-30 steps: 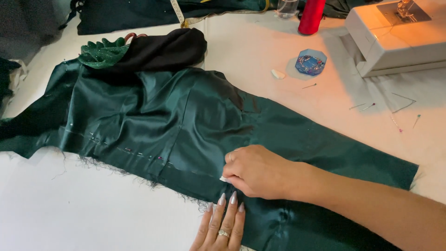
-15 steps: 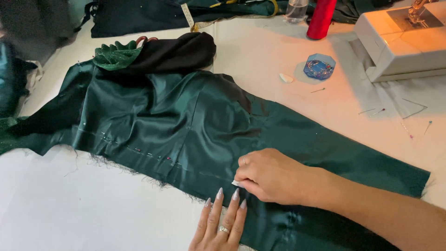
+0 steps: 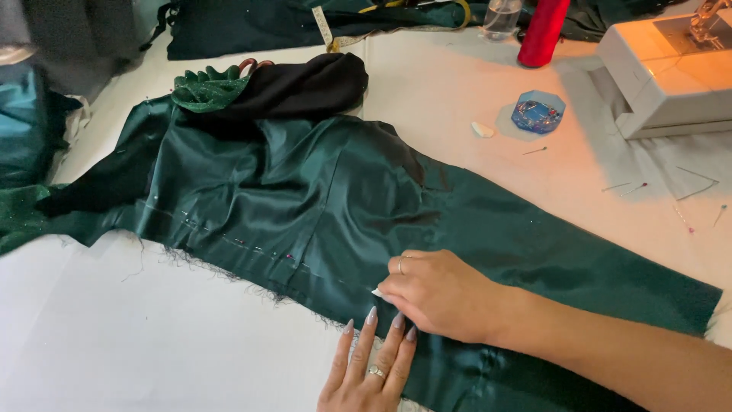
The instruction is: Aligning the edges of green satin fabric and securing them with straight pins in preparation for sewing.
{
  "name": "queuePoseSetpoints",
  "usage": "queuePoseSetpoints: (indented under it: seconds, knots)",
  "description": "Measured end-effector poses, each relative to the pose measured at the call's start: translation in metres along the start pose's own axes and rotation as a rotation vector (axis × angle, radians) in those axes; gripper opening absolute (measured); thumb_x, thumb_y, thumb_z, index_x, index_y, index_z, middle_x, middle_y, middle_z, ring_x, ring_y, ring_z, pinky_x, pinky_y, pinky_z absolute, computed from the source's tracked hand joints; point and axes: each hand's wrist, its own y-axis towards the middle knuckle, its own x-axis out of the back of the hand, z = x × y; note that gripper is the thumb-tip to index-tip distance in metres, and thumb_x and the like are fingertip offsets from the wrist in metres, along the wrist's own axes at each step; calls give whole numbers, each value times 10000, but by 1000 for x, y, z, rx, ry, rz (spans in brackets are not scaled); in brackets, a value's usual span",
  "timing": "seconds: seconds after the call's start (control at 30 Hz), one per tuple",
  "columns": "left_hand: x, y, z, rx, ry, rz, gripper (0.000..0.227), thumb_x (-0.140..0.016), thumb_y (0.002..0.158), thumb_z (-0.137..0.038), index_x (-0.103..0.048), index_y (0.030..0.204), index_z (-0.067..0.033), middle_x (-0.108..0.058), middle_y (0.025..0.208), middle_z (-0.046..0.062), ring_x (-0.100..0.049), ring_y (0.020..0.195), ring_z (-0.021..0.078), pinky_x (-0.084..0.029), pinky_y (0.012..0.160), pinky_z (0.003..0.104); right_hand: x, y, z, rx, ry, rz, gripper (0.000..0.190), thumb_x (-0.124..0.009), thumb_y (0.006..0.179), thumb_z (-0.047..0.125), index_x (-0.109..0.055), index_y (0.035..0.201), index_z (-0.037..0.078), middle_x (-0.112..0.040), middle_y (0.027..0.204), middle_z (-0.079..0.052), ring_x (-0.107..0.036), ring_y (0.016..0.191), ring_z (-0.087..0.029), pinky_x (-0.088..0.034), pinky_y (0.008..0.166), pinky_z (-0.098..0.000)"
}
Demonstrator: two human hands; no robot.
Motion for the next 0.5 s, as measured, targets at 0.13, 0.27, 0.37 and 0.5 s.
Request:
queuePoseSetpoints:
  seconds: [0.13, 0.27, 0.37, 0.5]
  knots:
    - [0, -2, -1, 25, -19, 14, 402, -322, 1068, -230, -653, 1288, -166, -649, 1344, -7, -612, 1236, 271, -477, 1037, 432, -9, 12, 1, 26, -111, 51, 167, -554, 970, 118, -626, 819, 126, -565, 792, -48, -561, 727, -246, -475, 533, -398]
    - [3, -5, -3, 39, -22, 82, 390, -349, 1069, -231, -628, 1338, -183, -623, 1384, -13, -582, 1275, 257, -443, 1062, 419, -18, 27, -2, 56, -164, 54, 126, -594, 883, 70, -593, 771, 127, -537, 778, -42, -535, 700, -242, -465, 543, -388]
    - [1, -3, -2, 33, -41, 56, 338, -418, 1057, -234, -627, 1315, -169, -629, 1371, 5, -601, 1249, 286, -465, 1052, 444, -18, 36, -2, 51, -99, 24, 275, -547, 994, 124, -583, 721, 128, -517, 723, -31, -534, 670, -241, -455, 526, -395]
    - [3, 1, -1, 27, -23, 22, 404, -318, 1058, -189, -639, 1304, -169, -630, 1364, 2, -604, 1249, 264, -468, 1047, 432, -18, 39, -6, 29, -84, 57, 255, -566, 995, 162, -620, 747, 142, -527, 733, -19, -538, 679, -235, -454, 487, -404]
